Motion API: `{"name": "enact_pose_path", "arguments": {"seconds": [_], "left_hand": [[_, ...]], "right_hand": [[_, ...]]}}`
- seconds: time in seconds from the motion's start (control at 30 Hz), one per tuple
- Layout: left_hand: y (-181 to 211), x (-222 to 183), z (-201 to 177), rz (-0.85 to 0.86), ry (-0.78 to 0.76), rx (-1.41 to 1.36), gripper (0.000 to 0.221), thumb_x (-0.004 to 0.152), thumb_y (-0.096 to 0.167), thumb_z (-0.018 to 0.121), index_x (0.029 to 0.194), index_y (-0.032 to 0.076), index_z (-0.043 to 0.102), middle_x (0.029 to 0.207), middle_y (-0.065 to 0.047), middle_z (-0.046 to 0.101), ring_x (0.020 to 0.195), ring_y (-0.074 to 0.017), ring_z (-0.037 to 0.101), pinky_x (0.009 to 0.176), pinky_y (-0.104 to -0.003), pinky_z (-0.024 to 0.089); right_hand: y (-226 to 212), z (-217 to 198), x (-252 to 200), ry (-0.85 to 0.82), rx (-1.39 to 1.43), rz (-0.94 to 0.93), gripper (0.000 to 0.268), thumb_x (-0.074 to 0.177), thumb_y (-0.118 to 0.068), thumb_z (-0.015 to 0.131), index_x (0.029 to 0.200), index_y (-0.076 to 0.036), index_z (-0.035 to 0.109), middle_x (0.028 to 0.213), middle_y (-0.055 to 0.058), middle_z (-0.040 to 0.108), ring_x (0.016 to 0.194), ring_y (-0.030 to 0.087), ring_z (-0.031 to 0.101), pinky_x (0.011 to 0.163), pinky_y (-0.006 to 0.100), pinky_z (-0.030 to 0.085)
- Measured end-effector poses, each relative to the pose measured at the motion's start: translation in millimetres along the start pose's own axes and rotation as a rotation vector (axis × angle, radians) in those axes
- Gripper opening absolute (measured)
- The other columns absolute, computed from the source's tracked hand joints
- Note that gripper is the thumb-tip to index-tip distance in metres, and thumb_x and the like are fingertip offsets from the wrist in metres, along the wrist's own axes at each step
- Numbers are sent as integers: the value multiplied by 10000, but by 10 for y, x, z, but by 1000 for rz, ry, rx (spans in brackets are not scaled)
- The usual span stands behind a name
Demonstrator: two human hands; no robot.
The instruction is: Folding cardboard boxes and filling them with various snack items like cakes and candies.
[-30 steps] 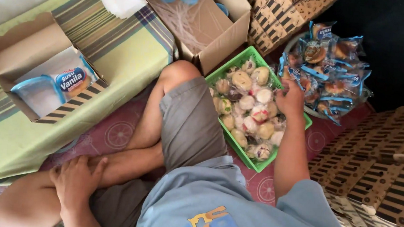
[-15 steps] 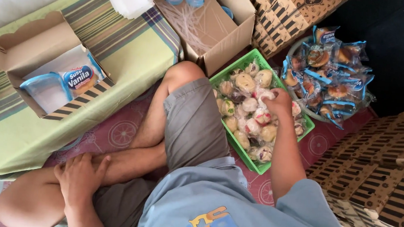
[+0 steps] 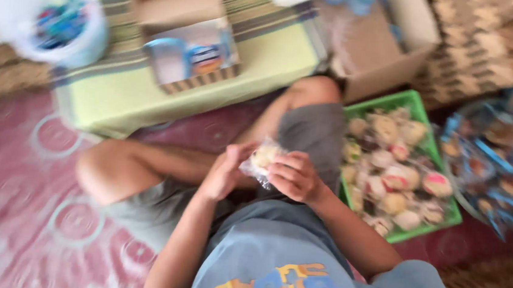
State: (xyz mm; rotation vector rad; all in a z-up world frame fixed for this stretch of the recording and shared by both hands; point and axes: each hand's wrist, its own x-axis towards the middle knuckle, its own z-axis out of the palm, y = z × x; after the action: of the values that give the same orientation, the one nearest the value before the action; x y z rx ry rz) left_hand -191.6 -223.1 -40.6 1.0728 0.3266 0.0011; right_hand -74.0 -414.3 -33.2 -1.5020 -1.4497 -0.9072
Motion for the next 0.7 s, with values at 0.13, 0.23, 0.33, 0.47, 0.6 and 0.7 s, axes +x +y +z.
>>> {"name": "enact_pose_path", "arguments": {"seconds": [0.13,0.23,0.33,0.47,0.6,0.7], "left_hand": [[-60,48,-102,74,71,-265,302,935,120,756,1173,-58,700,844,-120,694,737,-223,727,643,-355,617],[-28,7,-148,205,166,-320,428,878,-9,777,1272,-78,626,979,-154,696,842,-228,737,716,-364,633],[-235,52,-233,288,222,-376,581,861,-63,768,1397,-79,542,1146,-191,694,982,-249,736,826,-393,654],[-380,58,-238,305,199,-413,569,866,-85,750,1391,-48,534,1273,-208,671,1063,-276,719,857,-397,657],[-371,42,-210,315,154,-420,527,907,-60,719,1401,-49,537,1279,-219,673,1083,-278,712,876,-412,644],[-343,59,-180,310,199,-411,348,1007,57,631,1331,-66,600,1166,-232,707,984,-289,750,793,-408,661]], "right_hand": [[-111,376,159,-96,97,103,208,794,-99,841,976,-133,745,1176,113,714,1092,352,691,891,489,586],[-112,391,55,-217,295,570,452,742,-32,829,1153,-71,647,1213,163,604,1088,356,637,906,464,586],[-95,449,-202,-259,805,1049,601,803,25,766,1368,33,562,1209,211,603,1067,317,652,868,445,616],[-74,643,-546,-210,952,1265,311,938,-45,733,1221,57,657,1114,209,706,955,240,703,767,411,646],[-27,601,-392,-203,923,1316,388,926,-89,778,1263,44,638,1114,194,690,971,210,681,806,379,639],[-18,594,-361,-214,945,1318,324,924,-110,792,1197,36,694,1078,165,713,964,184,686,797,351,637]]}}
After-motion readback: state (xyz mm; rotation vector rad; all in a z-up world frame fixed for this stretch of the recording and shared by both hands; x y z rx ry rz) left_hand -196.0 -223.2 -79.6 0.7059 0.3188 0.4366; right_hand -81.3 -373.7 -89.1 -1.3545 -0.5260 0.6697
